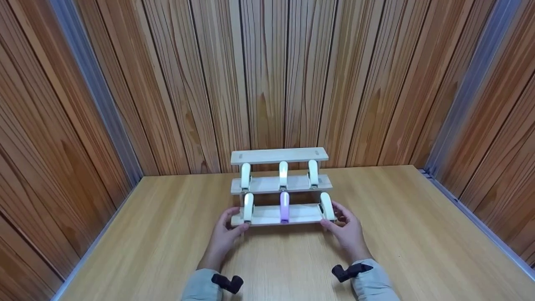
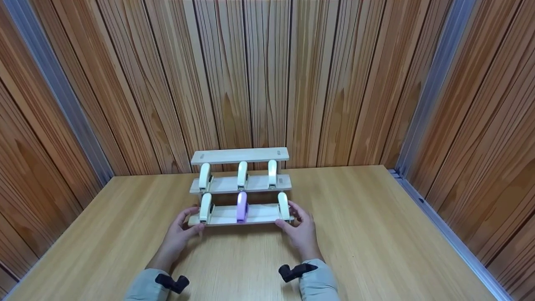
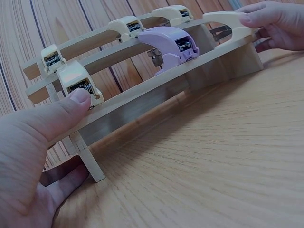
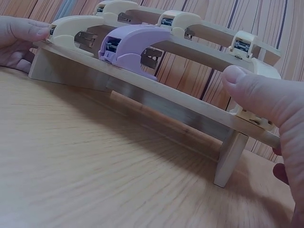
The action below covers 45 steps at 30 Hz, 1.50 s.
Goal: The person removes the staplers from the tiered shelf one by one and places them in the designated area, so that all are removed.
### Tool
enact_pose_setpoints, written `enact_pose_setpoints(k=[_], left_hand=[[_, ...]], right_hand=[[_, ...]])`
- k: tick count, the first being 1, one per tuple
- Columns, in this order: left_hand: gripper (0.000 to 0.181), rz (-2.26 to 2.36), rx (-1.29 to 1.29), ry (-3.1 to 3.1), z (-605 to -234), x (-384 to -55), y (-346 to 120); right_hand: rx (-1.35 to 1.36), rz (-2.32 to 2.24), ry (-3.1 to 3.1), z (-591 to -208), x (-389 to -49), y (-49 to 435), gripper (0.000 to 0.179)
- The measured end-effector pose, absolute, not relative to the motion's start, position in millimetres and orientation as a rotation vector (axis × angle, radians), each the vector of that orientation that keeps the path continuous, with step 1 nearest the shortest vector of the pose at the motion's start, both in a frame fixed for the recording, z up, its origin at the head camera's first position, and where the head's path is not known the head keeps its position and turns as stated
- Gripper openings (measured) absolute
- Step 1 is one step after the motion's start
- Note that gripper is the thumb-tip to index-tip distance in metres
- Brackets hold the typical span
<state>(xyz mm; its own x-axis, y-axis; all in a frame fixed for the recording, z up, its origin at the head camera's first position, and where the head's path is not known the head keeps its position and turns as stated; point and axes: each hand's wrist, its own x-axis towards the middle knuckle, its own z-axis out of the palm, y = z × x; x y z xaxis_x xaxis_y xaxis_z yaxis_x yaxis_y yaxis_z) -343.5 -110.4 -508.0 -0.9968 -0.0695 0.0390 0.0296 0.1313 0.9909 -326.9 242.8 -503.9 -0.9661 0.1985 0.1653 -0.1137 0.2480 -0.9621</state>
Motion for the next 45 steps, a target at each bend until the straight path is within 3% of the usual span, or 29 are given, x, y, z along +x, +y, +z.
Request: enact_pose_setpoints(k=[45], left_hand=[[0.066, -2.041, 0.046, -2.322, -509, -343, -113]], right_hand=[[-0.068, 1.944, -2.156, -503, -319, 273, 0.072]])
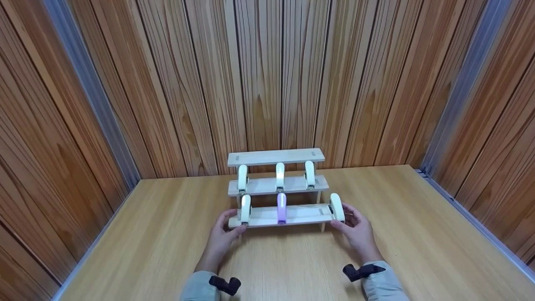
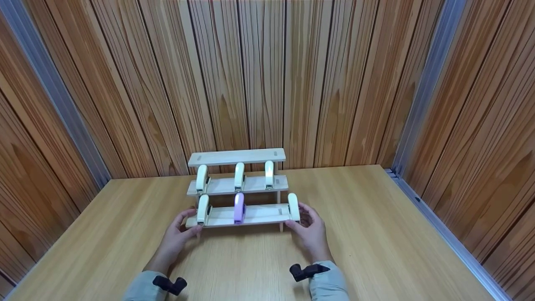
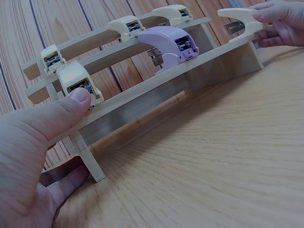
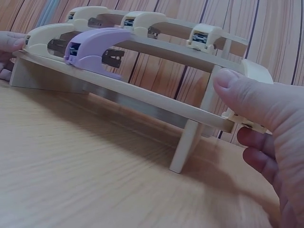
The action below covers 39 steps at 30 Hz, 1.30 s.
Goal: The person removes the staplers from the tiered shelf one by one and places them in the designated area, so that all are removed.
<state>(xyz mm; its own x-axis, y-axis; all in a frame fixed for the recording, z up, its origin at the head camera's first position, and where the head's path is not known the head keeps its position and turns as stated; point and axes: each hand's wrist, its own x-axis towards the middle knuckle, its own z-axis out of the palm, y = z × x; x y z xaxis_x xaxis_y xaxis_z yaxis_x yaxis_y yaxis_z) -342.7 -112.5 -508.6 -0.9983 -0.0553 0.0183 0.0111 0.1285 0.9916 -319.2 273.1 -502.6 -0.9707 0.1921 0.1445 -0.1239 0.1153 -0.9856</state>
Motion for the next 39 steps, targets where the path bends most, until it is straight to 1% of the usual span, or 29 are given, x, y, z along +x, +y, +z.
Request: enact_pose_setpoints(k=[6, 16, 29, 36, 39], left_hand=[[0.064, -2.047, 0.043, -2.308, -510, -342, -113], [0.061, -2.013, 0.004, -2.307, -513, -341, -112], [0.067, -2.049, 0.010, -2.299, -510, -341, -111], [0.063, -2.055, 0.046, -2.317, -508, -342, -111], [0.063, -2.060, 0.044, -2.317, -508, -341, -112]], right_hand=[[-0.123, 1.974, -2.141, -503, -318, 279, 0.070], [-0.139, 1.913, -2.120, -505, -320, 288, 0.064], [-0.213, 1.996, -2.152, -506, -324, 294, 0.070], [-0.211, 1.959, -2.198, -507, -328, 295, 0.067], [-0.185, 1.870, -2.250, -507, -329, 294, 0.065]])
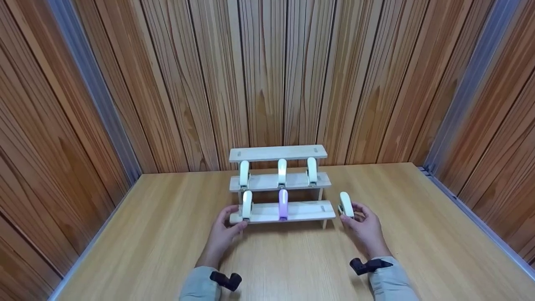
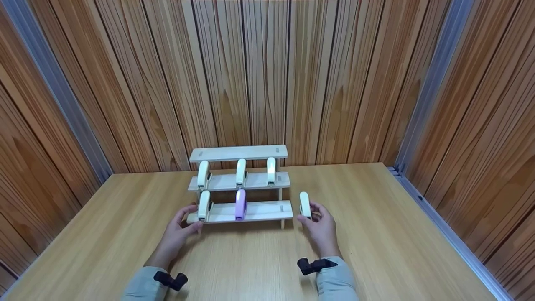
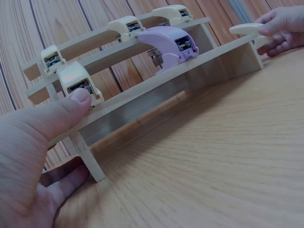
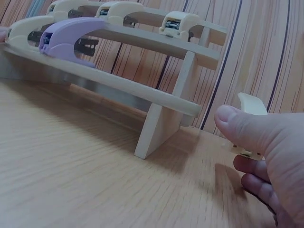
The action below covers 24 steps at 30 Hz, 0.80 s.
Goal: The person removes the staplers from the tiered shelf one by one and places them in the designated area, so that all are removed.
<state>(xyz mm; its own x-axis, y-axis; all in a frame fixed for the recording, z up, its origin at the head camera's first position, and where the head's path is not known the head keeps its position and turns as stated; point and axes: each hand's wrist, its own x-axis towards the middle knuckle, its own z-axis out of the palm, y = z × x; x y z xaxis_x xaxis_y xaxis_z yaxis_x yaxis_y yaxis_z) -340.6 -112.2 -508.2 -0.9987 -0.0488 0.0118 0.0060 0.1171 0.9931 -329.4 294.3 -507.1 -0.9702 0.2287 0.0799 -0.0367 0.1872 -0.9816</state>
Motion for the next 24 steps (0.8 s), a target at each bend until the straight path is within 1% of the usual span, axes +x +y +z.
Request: enact_pose_setpoints(k=[6, 14, 24], left_hand=[[0.065, -2.084, 0.046, -2.307, -508.5, -341.3, -111.8], [0.066, -2.100, 0.059, -2.306, -509.5, -341.6, -111.2], [0.064, -2.074, 0.054, -2.322, -507.8, -341.3, -112.1]], right_hand=[[-0.181, 1.699, -2.371, -506.7, -332.6, 294.4, 0.062], [-0.198, 1.684, -2.406, -506.3, -333.6, 292.7, 0.058], [-0.199, 1.599, -2.469, -505.4, -336.8, 292.4, 0.072]])
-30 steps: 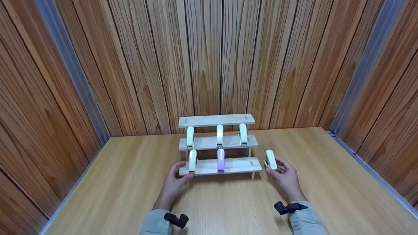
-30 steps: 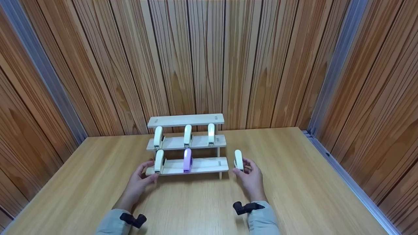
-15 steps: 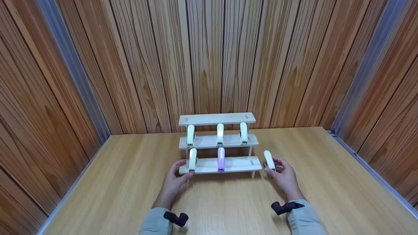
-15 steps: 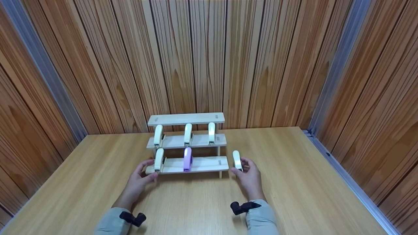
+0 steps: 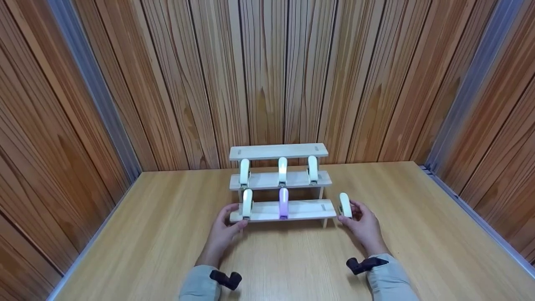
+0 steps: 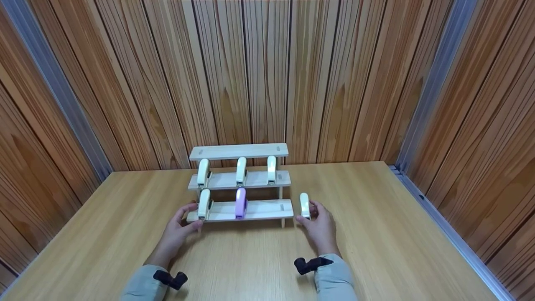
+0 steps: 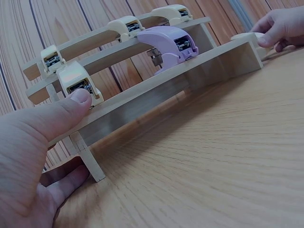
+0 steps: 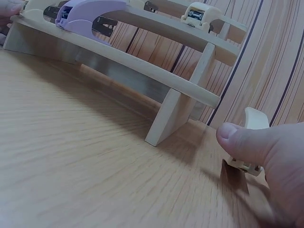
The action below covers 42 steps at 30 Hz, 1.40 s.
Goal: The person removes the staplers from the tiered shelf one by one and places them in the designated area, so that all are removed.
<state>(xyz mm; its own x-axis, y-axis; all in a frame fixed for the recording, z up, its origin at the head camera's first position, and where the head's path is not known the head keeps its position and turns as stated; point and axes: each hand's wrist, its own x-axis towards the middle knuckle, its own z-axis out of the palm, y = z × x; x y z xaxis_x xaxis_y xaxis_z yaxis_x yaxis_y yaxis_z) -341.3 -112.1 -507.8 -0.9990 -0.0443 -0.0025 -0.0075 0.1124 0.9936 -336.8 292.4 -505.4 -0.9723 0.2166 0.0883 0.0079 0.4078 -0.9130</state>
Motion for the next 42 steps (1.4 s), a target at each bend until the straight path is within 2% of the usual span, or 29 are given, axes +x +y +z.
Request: enact_pose_setpoints(k=[20, 29, 42], left_hand=[[0.060, -2.065, 0.072, -2.320, -507.1, -342.5, -110.1], [0.064, -2.057, 0.077, -2.343, -508.2, -339.7, -112.4], [0.062, -2.058, 0.035, -2.310, -508.3, -341.1, -110.4]], right_hand=[[-0.145, 1.298, -2.619, -506.3, -335.7, 293.2, 0.070], [-0.128, 1.195, -2.637, -509.3, -335.9, 289.7, 0.058], [-0.157, 1.045, -2.640, -510.3, -339.9, 289.5, 0.053]])
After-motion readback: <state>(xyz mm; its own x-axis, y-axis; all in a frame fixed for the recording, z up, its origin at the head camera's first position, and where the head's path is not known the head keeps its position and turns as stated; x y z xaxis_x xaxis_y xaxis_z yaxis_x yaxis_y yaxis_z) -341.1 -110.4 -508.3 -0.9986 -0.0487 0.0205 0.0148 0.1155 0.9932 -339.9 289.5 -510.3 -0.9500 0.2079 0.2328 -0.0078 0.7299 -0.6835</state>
